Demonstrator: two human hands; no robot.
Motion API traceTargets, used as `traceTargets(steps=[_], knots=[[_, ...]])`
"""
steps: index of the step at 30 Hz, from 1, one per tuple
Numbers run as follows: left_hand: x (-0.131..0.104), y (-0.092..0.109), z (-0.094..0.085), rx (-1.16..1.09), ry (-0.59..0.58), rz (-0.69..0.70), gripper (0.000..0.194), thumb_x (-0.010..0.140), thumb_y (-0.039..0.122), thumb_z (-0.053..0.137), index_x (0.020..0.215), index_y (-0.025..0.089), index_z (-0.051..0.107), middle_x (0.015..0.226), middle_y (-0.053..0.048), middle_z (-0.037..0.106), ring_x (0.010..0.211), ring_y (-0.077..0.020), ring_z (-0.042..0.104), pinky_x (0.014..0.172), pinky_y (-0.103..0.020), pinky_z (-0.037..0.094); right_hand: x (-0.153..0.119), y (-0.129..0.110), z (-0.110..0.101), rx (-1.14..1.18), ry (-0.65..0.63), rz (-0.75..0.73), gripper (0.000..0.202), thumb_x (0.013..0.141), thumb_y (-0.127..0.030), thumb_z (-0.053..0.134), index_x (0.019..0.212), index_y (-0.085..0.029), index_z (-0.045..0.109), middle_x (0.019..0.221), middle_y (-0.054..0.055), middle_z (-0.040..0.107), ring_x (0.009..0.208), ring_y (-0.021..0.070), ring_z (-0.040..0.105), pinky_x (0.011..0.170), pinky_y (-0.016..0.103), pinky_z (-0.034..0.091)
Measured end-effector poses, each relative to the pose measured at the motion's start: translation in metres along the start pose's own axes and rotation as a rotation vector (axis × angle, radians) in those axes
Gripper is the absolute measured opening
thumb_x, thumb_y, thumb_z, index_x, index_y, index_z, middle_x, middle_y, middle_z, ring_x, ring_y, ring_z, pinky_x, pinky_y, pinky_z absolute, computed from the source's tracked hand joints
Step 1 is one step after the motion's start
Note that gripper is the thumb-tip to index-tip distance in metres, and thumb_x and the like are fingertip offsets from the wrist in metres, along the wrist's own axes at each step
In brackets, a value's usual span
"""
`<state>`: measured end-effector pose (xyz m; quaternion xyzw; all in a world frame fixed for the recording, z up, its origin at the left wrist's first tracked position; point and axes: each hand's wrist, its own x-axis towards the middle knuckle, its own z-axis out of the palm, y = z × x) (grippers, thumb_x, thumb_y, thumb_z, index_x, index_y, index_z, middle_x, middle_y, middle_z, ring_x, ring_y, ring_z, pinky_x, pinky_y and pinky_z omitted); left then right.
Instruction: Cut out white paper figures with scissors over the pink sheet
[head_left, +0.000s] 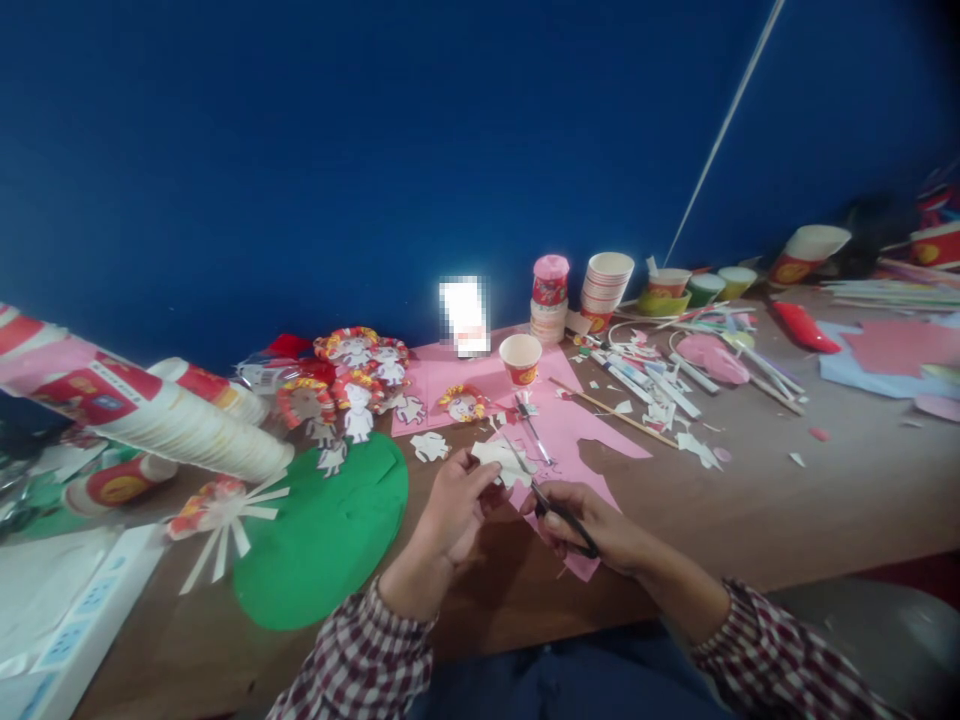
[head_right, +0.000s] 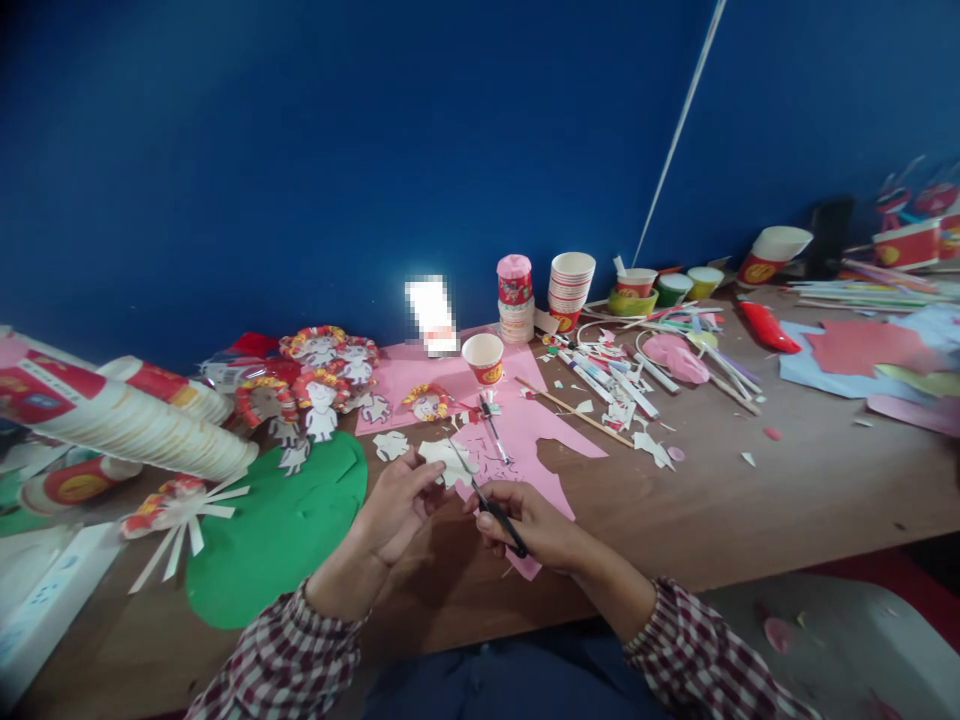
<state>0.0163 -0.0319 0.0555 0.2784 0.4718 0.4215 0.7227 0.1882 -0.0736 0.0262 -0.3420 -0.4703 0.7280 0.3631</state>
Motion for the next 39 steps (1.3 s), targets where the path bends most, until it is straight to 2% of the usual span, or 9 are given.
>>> traceTargets(steps=[5, 11, 15, 19, 23, 27, 31, 39], knots=[[-0.001, 0.000, 0.000, 0.019, 0.004, 0.030, 0.025, 0.065, 0.021, 0.070, 0.079, 0.017, 0.050, 0.073, 0.002, 0.057, 0.062, -0.0088, 0.057, 0.061, -0.024, 0.051, -0.001, 0.005, -0.004, 0.000, -0.038, -0.023, 0.041, 0.077, -0.047, 0.061, 0.098, -0.012, 0.057, 0.062, -0.002, 0.050, 0.052, 0.0072, 0.046, 0.050, 0.019, 0.038], [-0.004, 0.002, 0.003, 0.095, -0.028, 0.020, 0.033, 0.062, 0.020, 0.072, 0.086, 0.017, 0.050, 0.078, 0.000, 0.061, 0.063, -0.0111, 0.059, 0.058, -0.025, 0.050, -0.002, 0.003, -0.003, -0.060, -0.025, 0.005, 0.038, 0.076, -0.045, 0.062, 0.095, -0.012, 0.058, 0.063, -0.002, 0.050, 0.054, 0.0079, 0.046, 0.051, 0.019, 0.039], [-0.004, 0.000, 0.003, 0.020, -0.059, 0.012, 0.029, 0.062, 0.018, 0.073, 0.083, 0.017, 0.052, 0.074, 0.001, 0.060, 0.063, -0.0098, 0.058, 0.062, -0.024, 0.051, -0.002, 0.004, -0.003, -0.050, -0.040, -0.001, 0.038, 0.078, -0.045, 0.061, 0.097, -0.013, 0.056, 0.064, -0.002, 0.050, 0.055, 0.0077, 0.046, 0.051, 0.019, 0.037], [-0.001, -0.003, 0.000, -0.068, -0.087, -0.053, 0.026, 0.064, 0.015, 0.072, 0.083, 0.014, 0.055, 0.074, 0.000, 0.061, 0.064, -0.0079, 0.058, 0.061, -0.020, 0.051, -0.002, 0.005, -0.004, -0.021, -0.061, -0.013, 0.044, 0.077, -0.049, 0.060, 0.100, -0.012, 0.055, 0.065, -0.001, 0.051, 0.054, 0.0073, 0.045, 0.049, 0.018, 0.035], [0.000, -0.005, 0.001, -0.094, -0.071, -0.028, 0.027, 0.064, 0.014, 0.071, 0.086, 0.013, 0.056, 0.079, -0.001, 0.061, 0.064, -0.0074, 0.057, 0.062, -0.019, 0.051, -0.002, 0.004, -0.003, -0.027, -0.042, -0.001, 0.046, 0.075, -0.050, 0.062, 0.100, -0.012, 0.056, 0.066, -0.002, 0.049, 0.054, 0.0072, 0.045, 0.049, 0.019, 0.036], [-0.003, -0.006, 0.005, -0.030, -0.047, 0.092, 0.024, 0.065, 0.017, 0.070, 0.083, 0.014, 0.054, 0.076, -0.001, 0.060, 0.063, -0.0091, 0.056, 0.062, -0.023, 0.050, -0.001, 0.003, -0.001, -0.035, -0.003, 0.009, 0.044, 0.074, -0.048, 0.064, 0.097, -0.012, 0.057, 0.063, -0.003, 0.048, 0.054, 0.0072, 0.045, 0.051, 0.019, 0.038], [-0.005, -0.009, 0.008, 0.076, 0.030, 0.201, 0.024, 0.064, 0.018, 0.069, 0.080, 0.014, 0.052, 0.074, -0.002, 0.060, 0.063, -0.0111, 0.056, 0.060, -0.025, 0.049, 0.001, 0.004, 0.000, -0.042, -0.024, -0.019, 0.040, 0.077, -0.048, 0.061, 0.094, -0.012, 0.056, 0.062, -0.002, 0.050, 0.053, 0.0072, 0.045, 0.050, 0.019, 0.037], [-0.004, -0.018, 0.010, 0.103, 0.118, 0.191, 0.032, 0.062, 0.021, 0.070, 0.086, 0.016, 0.050, 0.069, 0.001, 0.060, 0.057, -0.0120, 0.058, 0.057, -0.027, 0.049, 0.005, 0.004, 0.003, -0.065, 0.016, -0.045, 0.037, 0.076, -0.047, 0.062, 0.090, -0.013, 0.057, 0.065, -0.002, 0.050, 0.054, 0.0070, 0.046, 0.049, 0.018, 0.038]])
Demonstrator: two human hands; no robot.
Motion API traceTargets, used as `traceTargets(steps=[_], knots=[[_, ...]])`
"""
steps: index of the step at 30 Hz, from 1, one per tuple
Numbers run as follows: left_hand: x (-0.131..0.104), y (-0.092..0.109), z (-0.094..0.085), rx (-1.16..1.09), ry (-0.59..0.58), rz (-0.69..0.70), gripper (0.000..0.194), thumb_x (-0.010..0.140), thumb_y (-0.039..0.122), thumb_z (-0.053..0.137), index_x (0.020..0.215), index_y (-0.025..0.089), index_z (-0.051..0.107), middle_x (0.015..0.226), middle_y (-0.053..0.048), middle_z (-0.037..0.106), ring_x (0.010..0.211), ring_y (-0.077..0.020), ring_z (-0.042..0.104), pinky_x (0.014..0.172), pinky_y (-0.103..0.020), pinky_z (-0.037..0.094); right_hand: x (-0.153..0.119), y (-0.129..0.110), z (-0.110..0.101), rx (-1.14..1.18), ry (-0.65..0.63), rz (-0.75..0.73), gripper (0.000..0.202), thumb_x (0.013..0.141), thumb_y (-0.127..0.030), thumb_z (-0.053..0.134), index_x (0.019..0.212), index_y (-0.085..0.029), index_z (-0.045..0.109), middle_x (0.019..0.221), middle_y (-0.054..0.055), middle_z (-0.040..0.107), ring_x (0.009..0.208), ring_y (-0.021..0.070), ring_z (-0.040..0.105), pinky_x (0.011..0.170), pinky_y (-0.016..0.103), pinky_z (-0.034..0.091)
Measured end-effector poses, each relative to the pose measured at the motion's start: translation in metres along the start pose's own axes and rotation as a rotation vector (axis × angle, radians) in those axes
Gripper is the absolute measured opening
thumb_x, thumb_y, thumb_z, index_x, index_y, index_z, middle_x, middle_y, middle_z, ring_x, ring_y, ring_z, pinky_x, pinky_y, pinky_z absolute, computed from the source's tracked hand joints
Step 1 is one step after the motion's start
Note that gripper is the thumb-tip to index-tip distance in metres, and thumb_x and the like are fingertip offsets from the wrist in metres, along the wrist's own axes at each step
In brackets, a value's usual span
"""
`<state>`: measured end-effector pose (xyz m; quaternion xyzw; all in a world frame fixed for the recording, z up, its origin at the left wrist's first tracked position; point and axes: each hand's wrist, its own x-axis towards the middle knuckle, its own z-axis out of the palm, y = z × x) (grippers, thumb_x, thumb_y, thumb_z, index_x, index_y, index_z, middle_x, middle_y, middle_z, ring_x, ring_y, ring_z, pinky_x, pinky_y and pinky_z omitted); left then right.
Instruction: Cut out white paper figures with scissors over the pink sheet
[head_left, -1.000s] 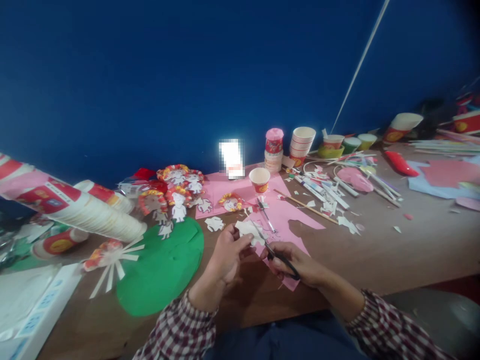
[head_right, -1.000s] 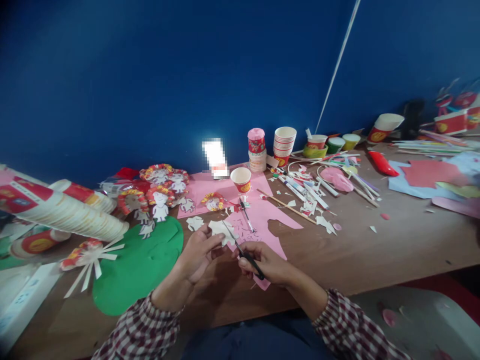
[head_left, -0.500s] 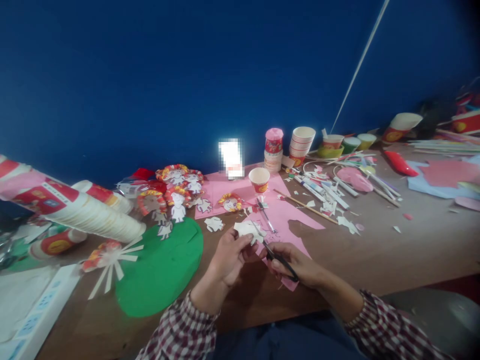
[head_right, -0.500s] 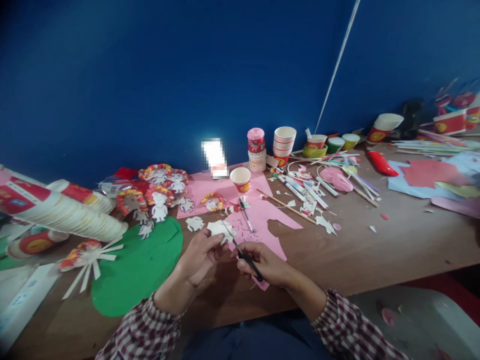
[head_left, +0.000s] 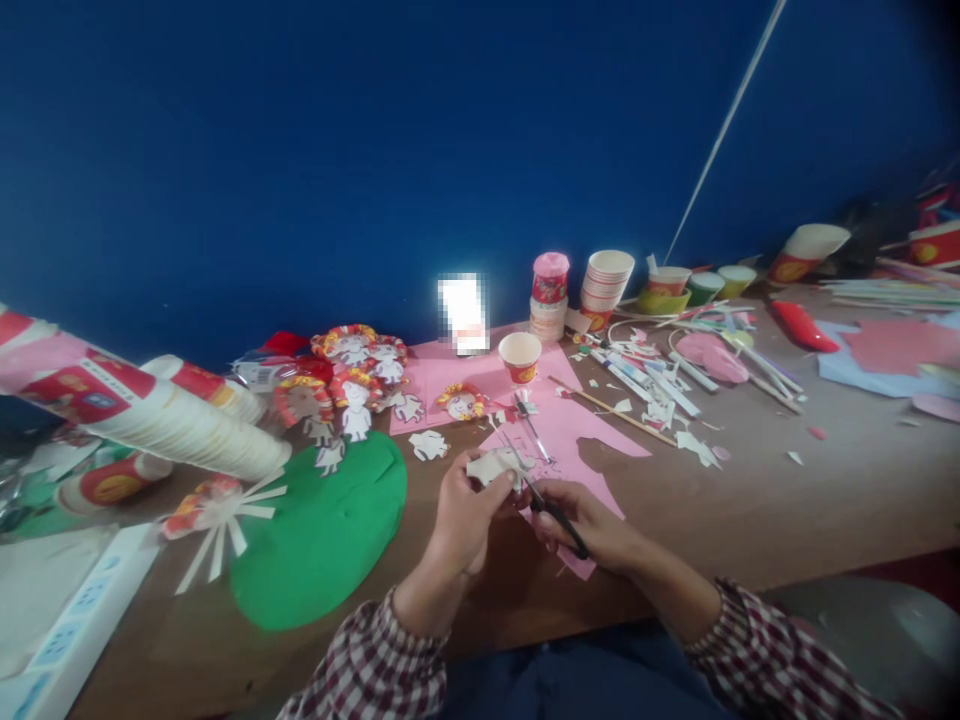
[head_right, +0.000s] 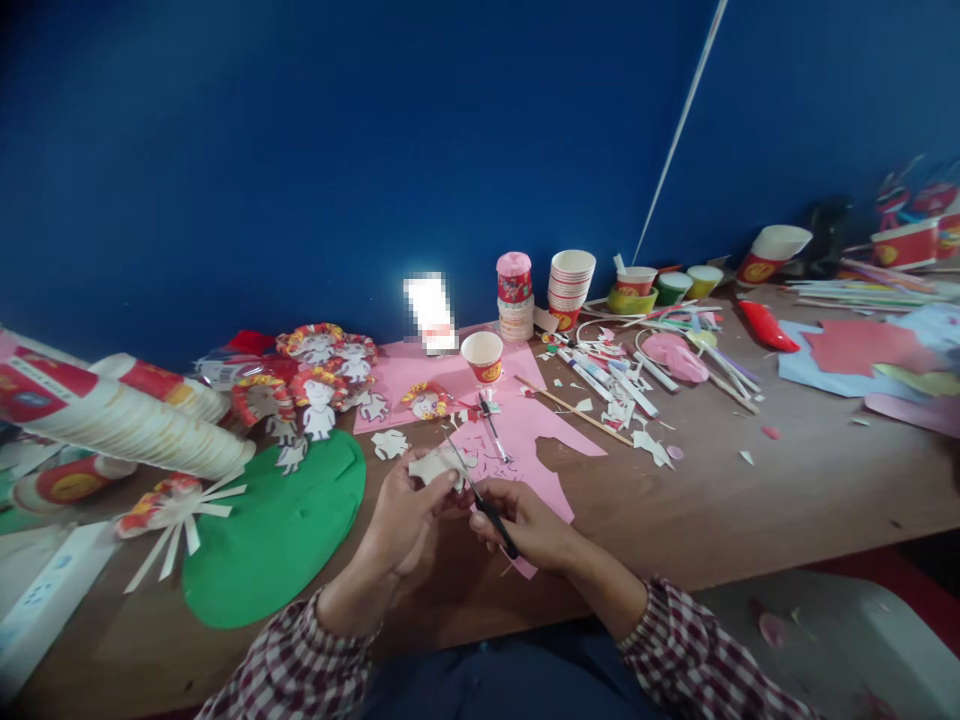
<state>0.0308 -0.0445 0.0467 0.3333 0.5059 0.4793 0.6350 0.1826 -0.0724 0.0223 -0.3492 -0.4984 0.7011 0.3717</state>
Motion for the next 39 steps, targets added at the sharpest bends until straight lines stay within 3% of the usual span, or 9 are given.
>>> traceTargets(steps=[7, 17, 26, 39], knots=[[-0.001, -0.003, 0.003, -0.026, -0.014, -0.011, 0.027, 0.064, 0.020, 0.069, 0.081, 0.015, 0.050, 0.068, -0.001, 0.061, 0.056, -0.0119, 0.058, 0.056, -0.027, 0.048, 0.001, 0.006, -0.003, -0.055, 0.005, -0.004, 0.033, 0.081, -0.043, 0.058, 0.096, -0.014, 0.056, 0.065, -0.004, 0.045, 0.051, 0.0053, 0.041, 0.047, 0.016, 0.036], [-0.002, 0.000, 0.003, -0.040, -0.037, -0.036, 0.024, 0.063, 0.020, 0.069, 0.080, 0.014, 0.053, 0.068, -0.002, 0.062, 0.055, -0.0111, 0.057, 0.055, -0.025, 0.046, 0.002, 0.006, -0.003, -0.095, 0.010, 0.012, 0.028, 0.081, -0.041, 0.058, 0.088, -0.014, 0.056, 0.062, -0.004, 0.044, 0.050, 0.0057, 0.041, 0.044, 0.016, 0.033], [-0.002, -0.007, 0.002, -0.060, -0.069, -0.018, 0.017, 0.068, 0.022, 0.065, 0.080, 0.015, 0.055, 0.068, -0.001, 0.060, 0.058, -0.0109, 0.056, 0.057, -0.024, 0.045, 0.004, 0.008, -0.002, -0.027, 0.015, 0.020, 0.037, 0.077, -0.050, 0.059, 0.085, -0.014, 0.055, 0.060, -0.005, 0.044, 0.048, 0.0054, 0.040, 0.044, 0.017, 0.035], [0.002, -0.012, -0.003, 0.118, 0.008, 0.034, 0.022, 0.067, 0.026, 0.066, 0.083, 0.013, 0.059, 0.073, -0.004, 0.065, 0.062, -0.0129, 0.057, 0.058, -0.024, 0.045, 0.004, 0.004, 0.000, 0.000, 0.042, 0.049, 0.040, 0.073, -0.052, 0.062, 0.084, -0.015, 0.054, 0.059, -0.005, 0.045, 0.046, 0.0053, 0.040, 0.043, 0.017, 0.033]])
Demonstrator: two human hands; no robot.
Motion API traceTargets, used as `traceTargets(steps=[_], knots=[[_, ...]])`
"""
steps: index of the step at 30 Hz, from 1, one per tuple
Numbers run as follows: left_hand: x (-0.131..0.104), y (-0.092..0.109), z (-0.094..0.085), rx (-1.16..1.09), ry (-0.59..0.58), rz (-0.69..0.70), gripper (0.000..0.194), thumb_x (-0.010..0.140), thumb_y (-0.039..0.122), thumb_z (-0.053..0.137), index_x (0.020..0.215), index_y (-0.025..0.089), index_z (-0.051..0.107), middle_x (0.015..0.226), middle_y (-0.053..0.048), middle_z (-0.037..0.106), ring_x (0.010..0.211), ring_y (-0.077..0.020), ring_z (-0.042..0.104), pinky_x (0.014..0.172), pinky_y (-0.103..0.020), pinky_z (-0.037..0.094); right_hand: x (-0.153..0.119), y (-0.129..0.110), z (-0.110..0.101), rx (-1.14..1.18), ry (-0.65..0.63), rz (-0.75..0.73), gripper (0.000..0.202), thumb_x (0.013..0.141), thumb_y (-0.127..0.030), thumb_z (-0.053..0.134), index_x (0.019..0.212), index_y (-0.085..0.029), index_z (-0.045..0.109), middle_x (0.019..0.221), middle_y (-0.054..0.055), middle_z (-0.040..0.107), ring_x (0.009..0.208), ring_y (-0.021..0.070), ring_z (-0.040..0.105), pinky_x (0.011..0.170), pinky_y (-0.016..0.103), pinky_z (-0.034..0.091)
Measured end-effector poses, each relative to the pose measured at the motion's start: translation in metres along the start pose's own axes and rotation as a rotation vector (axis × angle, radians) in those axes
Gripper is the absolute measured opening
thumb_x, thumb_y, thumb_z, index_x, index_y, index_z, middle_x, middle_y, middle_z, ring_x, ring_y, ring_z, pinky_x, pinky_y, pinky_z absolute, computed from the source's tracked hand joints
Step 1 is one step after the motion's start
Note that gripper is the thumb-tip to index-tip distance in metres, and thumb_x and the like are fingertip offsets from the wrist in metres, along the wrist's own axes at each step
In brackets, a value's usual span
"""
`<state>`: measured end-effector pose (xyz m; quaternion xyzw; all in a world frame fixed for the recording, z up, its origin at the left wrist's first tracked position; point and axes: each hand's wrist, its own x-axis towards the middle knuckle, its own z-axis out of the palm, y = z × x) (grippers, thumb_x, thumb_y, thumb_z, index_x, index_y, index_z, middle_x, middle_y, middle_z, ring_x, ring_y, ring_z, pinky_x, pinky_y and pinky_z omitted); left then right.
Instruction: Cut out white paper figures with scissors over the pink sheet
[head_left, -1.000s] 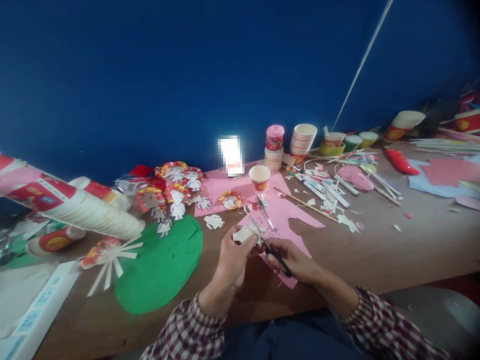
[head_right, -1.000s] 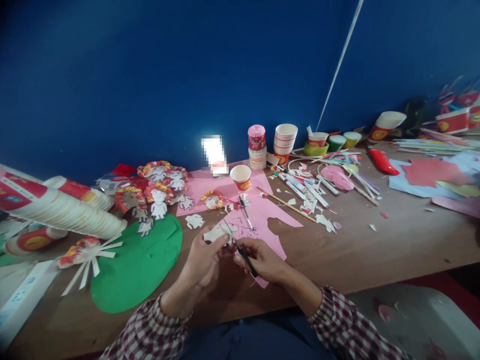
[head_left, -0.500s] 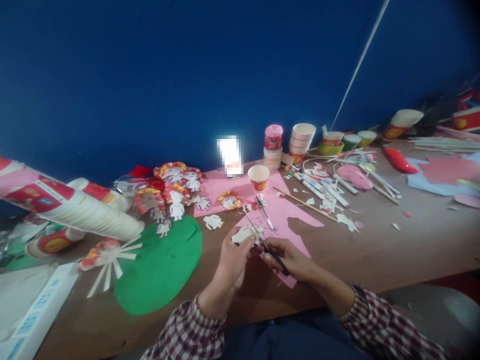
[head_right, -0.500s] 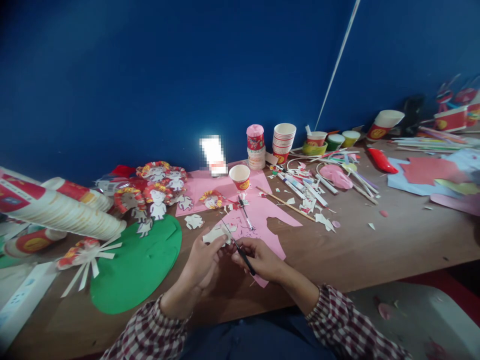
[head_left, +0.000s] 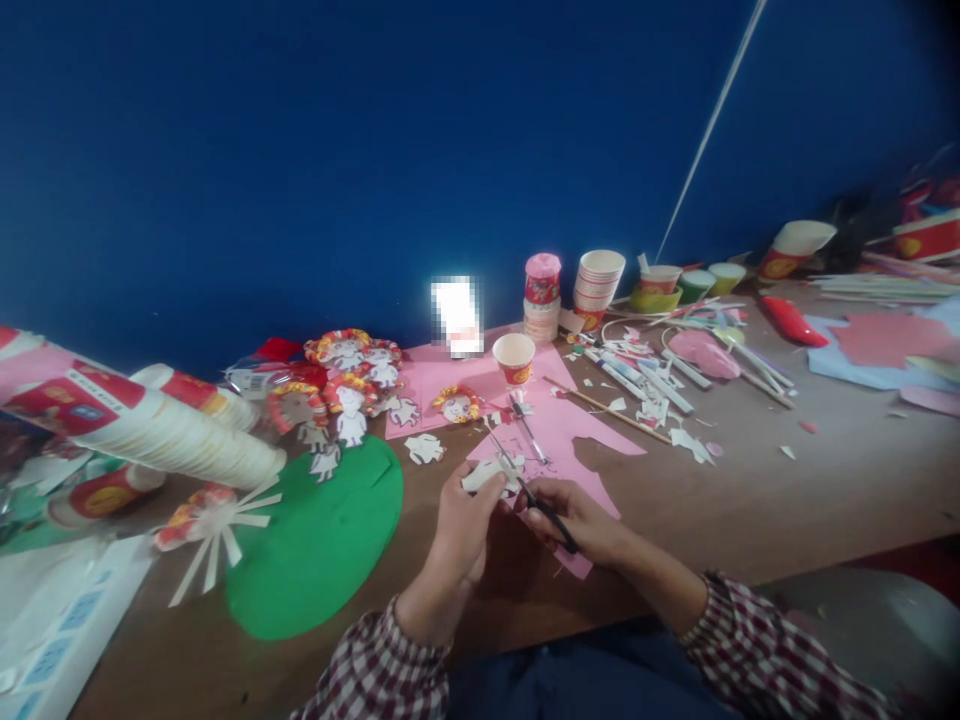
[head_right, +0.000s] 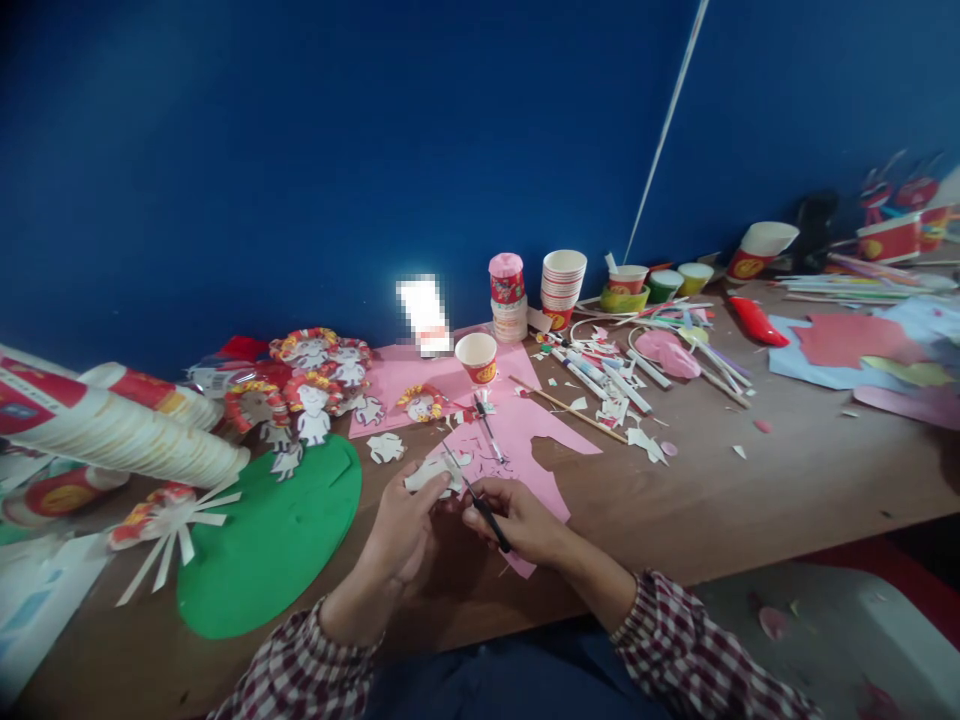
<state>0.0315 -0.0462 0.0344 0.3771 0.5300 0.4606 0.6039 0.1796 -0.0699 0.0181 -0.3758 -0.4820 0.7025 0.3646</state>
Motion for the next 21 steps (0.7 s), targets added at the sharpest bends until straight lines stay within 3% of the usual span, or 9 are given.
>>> traceTargets(steps=[21], knots=[[0.0001, 0.0020, 0.0055, -0.081, -0.019, -0.040, 0.026, 0.065, 0.026, 0.068, 0.087, 0.013, 0.060, 0.078, -0.004, 0.065, 0.066, -0.0126, 0.057, 0.059, -0.023, 0.043, 0.0017, 0.0096, -0.0044, -0.035, 0.030, -0.059, 0.037, 0.073, -0.048, 0.064, 0.086, -0.014, 0.056, 0.061, -0.004, 0.044, 0.051, 0.0066, 0.036, 0.044, 0.018, 0.027]])
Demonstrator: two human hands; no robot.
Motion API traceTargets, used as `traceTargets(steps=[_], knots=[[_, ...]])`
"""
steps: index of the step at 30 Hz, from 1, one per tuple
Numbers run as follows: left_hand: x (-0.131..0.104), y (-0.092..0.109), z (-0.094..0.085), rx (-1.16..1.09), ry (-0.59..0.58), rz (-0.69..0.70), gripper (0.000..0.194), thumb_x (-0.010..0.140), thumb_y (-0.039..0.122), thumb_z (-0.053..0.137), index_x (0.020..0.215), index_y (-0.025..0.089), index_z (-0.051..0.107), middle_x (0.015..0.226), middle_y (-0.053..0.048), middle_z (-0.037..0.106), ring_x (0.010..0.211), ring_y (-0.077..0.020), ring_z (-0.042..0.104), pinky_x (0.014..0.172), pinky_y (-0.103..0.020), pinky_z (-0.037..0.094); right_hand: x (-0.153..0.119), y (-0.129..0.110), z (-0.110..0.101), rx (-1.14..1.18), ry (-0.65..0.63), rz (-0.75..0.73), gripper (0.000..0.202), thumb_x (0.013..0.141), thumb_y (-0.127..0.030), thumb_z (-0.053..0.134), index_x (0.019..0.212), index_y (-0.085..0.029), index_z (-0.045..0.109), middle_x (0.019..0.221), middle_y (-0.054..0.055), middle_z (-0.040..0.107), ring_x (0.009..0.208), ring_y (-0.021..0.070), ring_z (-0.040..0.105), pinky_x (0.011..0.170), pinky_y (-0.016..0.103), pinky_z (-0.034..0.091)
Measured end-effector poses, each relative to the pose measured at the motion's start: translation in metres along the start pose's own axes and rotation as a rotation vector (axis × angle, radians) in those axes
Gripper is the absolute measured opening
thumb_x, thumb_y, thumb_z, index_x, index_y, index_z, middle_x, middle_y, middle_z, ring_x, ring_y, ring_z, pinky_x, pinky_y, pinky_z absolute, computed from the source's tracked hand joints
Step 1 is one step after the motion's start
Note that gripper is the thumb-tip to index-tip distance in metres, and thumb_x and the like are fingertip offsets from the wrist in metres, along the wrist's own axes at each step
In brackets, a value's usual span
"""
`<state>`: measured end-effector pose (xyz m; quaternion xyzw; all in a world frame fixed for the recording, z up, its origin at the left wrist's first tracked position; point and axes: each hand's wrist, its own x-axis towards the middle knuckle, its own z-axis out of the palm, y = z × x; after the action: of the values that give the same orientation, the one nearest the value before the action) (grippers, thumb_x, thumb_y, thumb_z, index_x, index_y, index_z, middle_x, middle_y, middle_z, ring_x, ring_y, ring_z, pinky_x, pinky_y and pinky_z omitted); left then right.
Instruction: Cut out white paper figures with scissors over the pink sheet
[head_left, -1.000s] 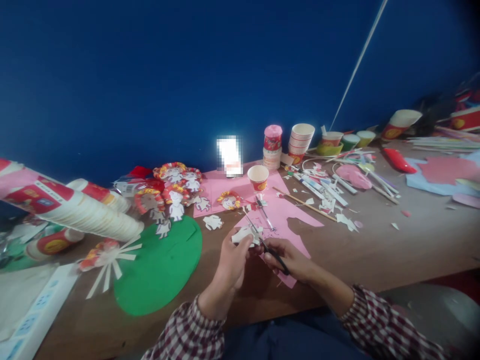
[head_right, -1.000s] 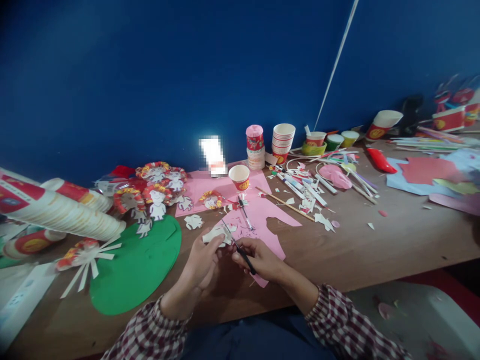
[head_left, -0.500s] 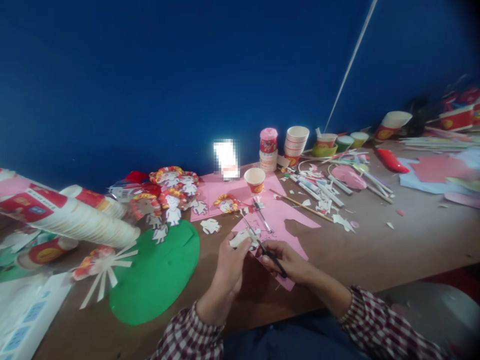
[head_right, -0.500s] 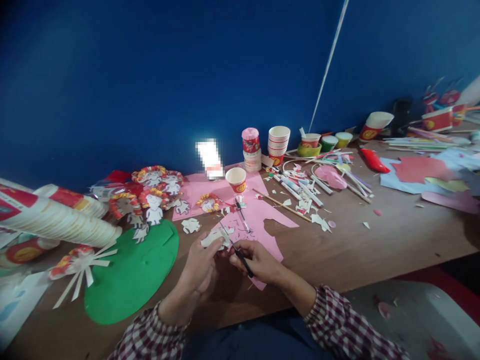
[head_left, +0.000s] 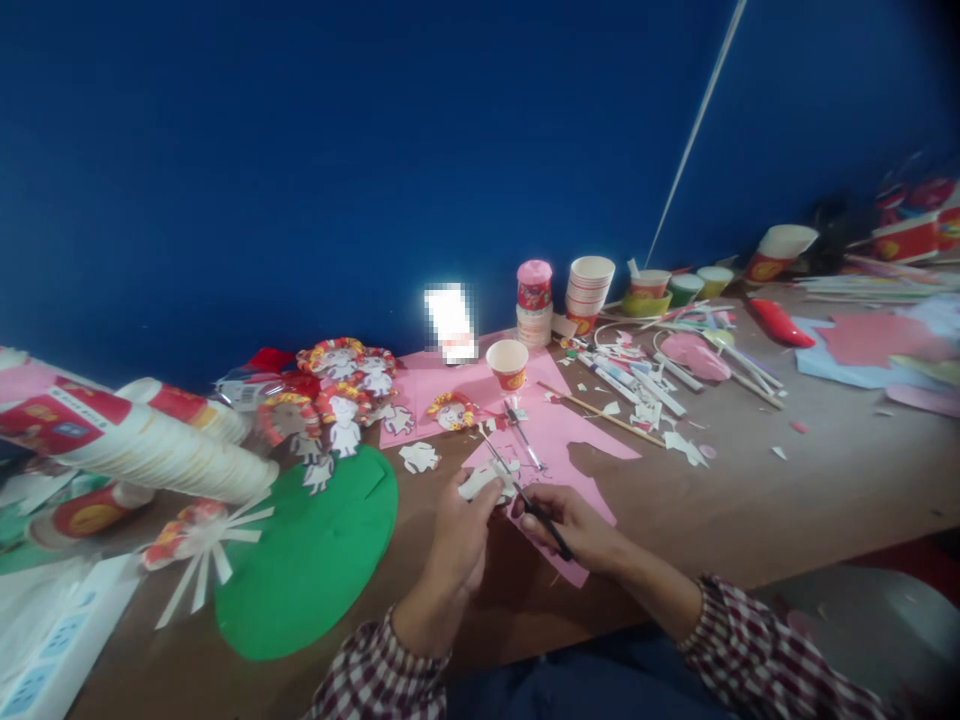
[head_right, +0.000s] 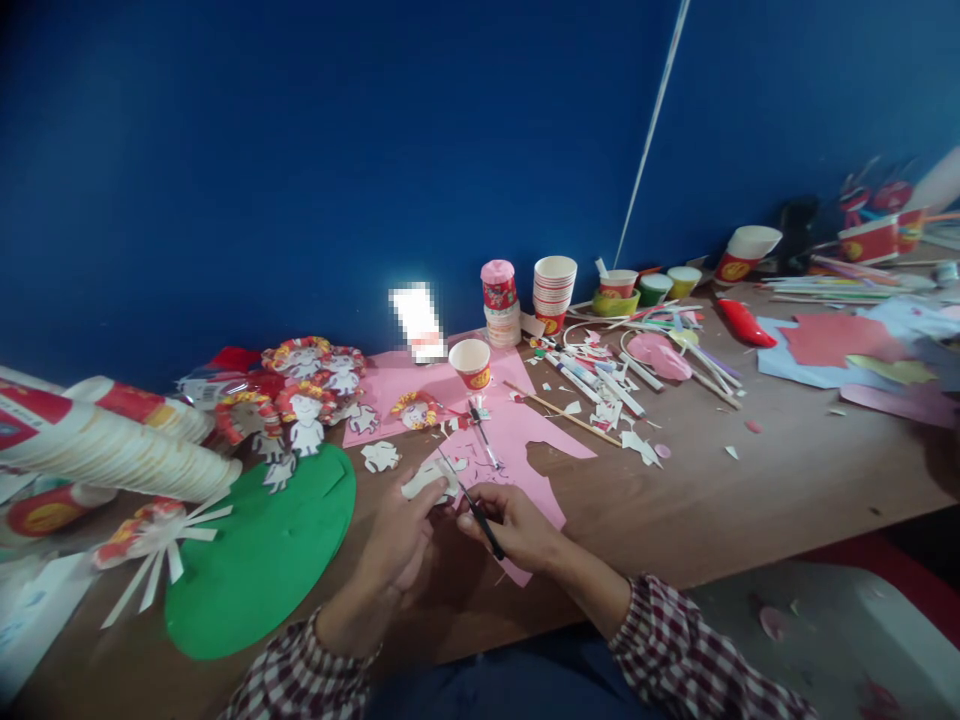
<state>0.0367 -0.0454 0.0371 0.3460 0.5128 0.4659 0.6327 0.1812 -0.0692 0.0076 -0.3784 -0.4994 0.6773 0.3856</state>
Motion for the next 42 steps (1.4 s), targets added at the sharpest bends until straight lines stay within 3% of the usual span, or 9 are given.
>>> traceTargets(steps=[18, 25, 36, 42], knots=[[0.000, 0.001, 0.000, 0.009, 0.014, -0.004, 0.020, 0.066, 0.023, 0.066, 0.083, 0.013, 0.059, 0.074, -0.004, 0.064, 0.065, -0.0132, 0.058, 0.064, -0.025, 0.045, -0.001, -0.006, 0.001, -0.050, 0.012, -0.033, 0.033, 0.076, -0.046, 0.063, 0.082, -0.014, 0.057, 0.062, -0.004, 0.044, 0.053, 0.0076, 0.035, 0.049, 0.020, 0.026], [0.005, 0.002, -0.009, 0.043, -0.007, 0.014, 0.024, 0.067, 0.032, 0.067, 0.082, 0.014, 0.059, 0.072, -0.003, 0.062, 0.062, -0.0127, 0.057, 0.060, -0.025, 0.046, -0.001, -0.004, 0.000, -0.056, -0.020, -0.019, 0.032, 0.080, -0.045, 0.058, 0.082, -0.013, 0.055, 0.055, -0.006, 0.039, 0.047, 0.0058, 0.033, 0.043, 0.018, 0.023], [0.001, 0.013, -0.003, -0.096, -0.091, -0.170, 0.025, 0.066, 0.031, 0.068, 0.078, 0.012, 0.058, 0.064, -0.002, 0.060, 0.053, -0.0109, 0.055, 0.049, -0.021, 0.041, -0.001, -0.002, 0.001, 0.043, -0.015, -0.012, 0.036, 0.077, -0.046, 0.061, 0.091, -0.012, 0.057, 0.060, -0.004, 0.045, 0.047, 0.0049, 0.037, 0.043, 0.017, 0.029], [0.005, 0.014, -0.006, -0.031, -0.103, -0.140, 0.025, 0.067, 0.030, 0.067, 0.082, 0.012, 0.060, 0.067, -0.003, 0.062, 0.055, -0.0116, 0.057, 0.048, -0.021, 0.039, -0.001, 0.002, 0.000, 0.039, -0.002, -0.007, 0.034, 0.078, -0.044, 0.061, 0.092, -0.013, 0.057, 0.058, -0.005, 0.045, 0.045, 0.0048, 0.038, 0.043, 0.017, 0.030]])
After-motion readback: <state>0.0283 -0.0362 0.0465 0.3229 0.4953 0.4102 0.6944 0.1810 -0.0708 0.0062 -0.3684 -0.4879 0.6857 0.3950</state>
